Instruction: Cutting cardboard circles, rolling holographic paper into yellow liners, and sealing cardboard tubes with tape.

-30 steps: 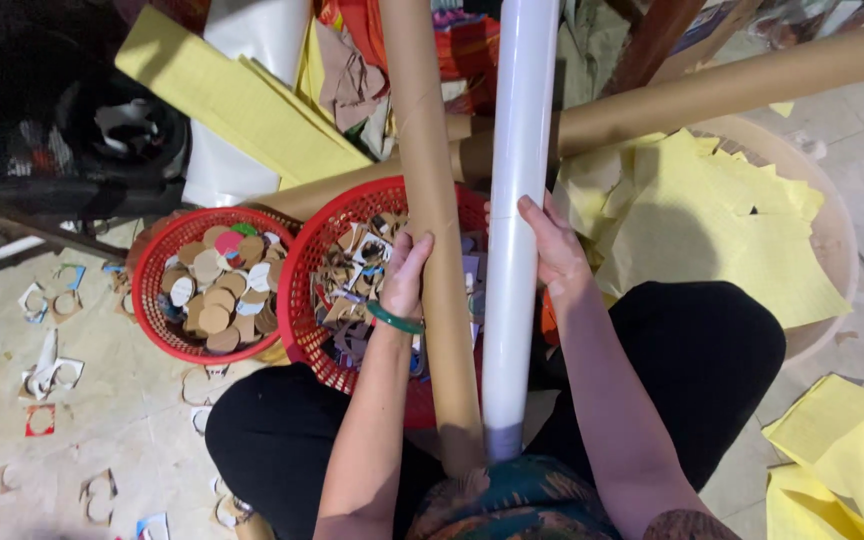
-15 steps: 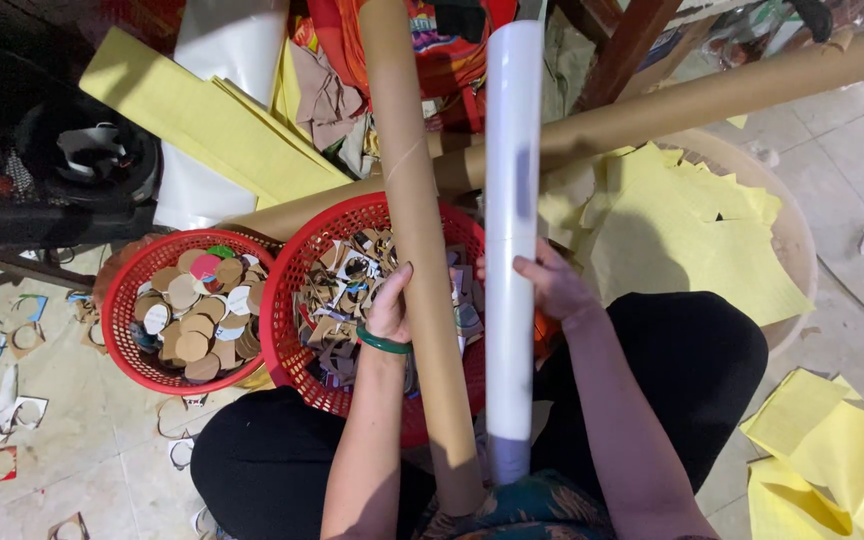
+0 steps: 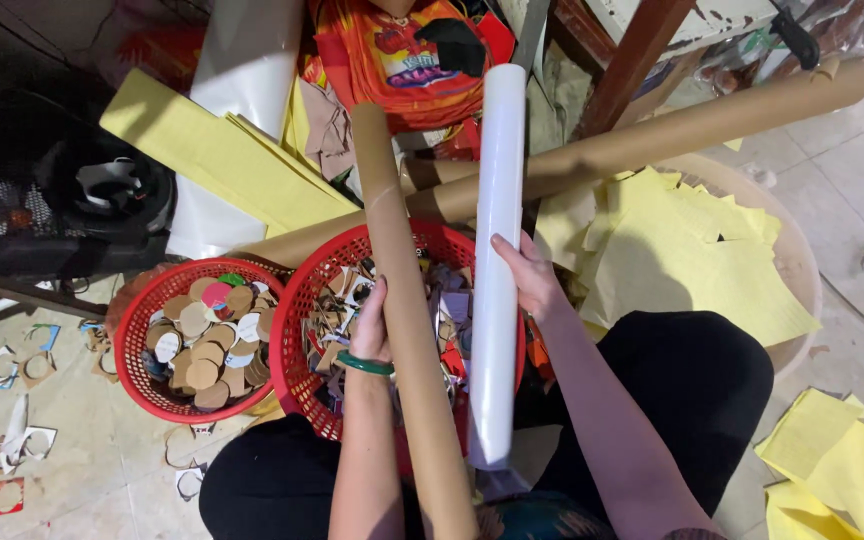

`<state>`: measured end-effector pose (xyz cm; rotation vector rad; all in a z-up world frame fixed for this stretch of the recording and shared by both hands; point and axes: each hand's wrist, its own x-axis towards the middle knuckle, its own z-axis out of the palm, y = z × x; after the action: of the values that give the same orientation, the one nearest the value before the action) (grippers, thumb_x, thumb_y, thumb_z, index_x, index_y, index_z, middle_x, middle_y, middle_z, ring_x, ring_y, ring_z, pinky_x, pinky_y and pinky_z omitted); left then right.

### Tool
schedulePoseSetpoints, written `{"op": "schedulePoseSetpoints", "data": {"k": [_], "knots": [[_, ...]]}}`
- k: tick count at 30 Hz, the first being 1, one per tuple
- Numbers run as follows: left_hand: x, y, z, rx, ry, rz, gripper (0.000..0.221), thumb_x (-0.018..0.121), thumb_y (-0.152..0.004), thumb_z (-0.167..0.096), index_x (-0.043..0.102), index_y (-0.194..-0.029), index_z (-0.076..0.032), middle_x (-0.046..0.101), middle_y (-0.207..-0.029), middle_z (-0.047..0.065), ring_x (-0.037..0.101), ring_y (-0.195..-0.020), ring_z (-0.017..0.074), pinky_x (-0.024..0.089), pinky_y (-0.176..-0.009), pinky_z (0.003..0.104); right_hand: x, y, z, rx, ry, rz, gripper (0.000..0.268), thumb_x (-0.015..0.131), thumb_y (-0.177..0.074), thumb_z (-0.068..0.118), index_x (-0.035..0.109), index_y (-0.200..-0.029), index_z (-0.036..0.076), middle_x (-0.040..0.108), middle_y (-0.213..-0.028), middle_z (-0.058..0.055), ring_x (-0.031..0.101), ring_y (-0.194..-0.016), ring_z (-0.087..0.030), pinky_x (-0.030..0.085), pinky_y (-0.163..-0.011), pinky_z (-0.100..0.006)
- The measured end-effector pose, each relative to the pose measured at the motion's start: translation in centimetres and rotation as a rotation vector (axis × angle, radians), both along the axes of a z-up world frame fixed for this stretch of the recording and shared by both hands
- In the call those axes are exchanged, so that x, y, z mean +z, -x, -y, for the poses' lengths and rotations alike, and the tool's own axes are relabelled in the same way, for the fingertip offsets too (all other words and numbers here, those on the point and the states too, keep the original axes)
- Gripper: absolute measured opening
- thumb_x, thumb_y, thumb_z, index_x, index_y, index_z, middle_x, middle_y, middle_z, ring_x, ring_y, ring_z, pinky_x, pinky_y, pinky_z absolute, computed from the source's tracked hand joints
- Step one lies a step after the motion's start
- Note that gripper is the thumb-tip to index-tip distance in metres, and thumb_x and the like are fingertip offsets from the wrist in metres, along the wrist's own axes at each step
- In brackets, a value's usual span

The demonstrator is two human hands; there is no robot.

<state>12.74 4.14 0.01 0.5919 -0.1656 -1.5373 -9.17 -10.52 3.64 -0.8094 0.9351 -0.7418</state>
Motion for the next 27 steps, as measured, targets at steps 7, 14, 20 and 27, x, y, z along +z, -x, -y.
{"op": "schedulePoseSetpoints", "data": {"k": [7, 14, 20, 27], "knots": [[0.2, 1.0, 0.3, -0.088, 0.021, -0.098, 0.057, 0.053, -0.099, -0.051, 0.054, -0.132, -0.004, 0.073, -0.108, 0.023, 0.072, -0.090, 0.0310, 0.062, -0.081, 0.041, -4.3, 2.9, 3.7, -0.213, 0.233, -0.122, 0.062, 0.071, -0.094, 0.023, 0.044, -0.148, 0.008, 0.066, -0.126, -0.016, 0.068, -0.112, -0.028, 0.061, -0.094, -0.045], [0.5, 2.7, 0.3, 0.028, 0.129, 0.078, 0.052, 0.059, -0.107, -0.036, 0.043, -0.147, -0.005, 0.070, -0.109, 0.018, 0.071, -0.092, 0.0267, 0.060, -0.074, 0.038, -5.2, 11.1, 9.1, -0.715, -0.094, 0.021, 0.083, 0.069, -0.092, 0.032, 0.022, -0.159, 0.017, 0.051, -0.147, -0.019, 0.059, -0.125, -0.035, 0.052, -0.104, -0.051], [2.9, 4.7, 1.5, 0.101, 0.137, 0.214, 0.063, 0.060, -0.099, -0.023, 0.036, -0.156, -0.011, 0.062, -0.130, 0.009, 0.066, -0.112, 0.0212, 0.058, -0.090, 0.035, -5.5, 10.7, 7.8, -0.835, 0.139, -0.119, 0.082, 0.059, -0.101, 0.040, 0.010, -0.161, 0.015, 0.038, -0.158, -0.018, 0.049, -0.141, -0.031, 0.039, -0.119, -0.045], [-2.5, 5.2, 3.0, 0.442, 0.022, 0.434, 0.078, 0.070, -0.087, 0.009, 0.038, -0.156, -0.005, 0.055, -0.138, 0.012, 0.062, -0.116, 0.0235, 0.056, -0.094, 0.038, -6.3, 4.9, -9.2, 0.946, 0.179, -0.028, 0.082, 0.084, -0.074, 0.009, 0.043, -0.145, 0.016, 0.061, -0.134, -0.004, 0.059, -0.119, -0.010, 0.052, -0.103, -0.033]]}}
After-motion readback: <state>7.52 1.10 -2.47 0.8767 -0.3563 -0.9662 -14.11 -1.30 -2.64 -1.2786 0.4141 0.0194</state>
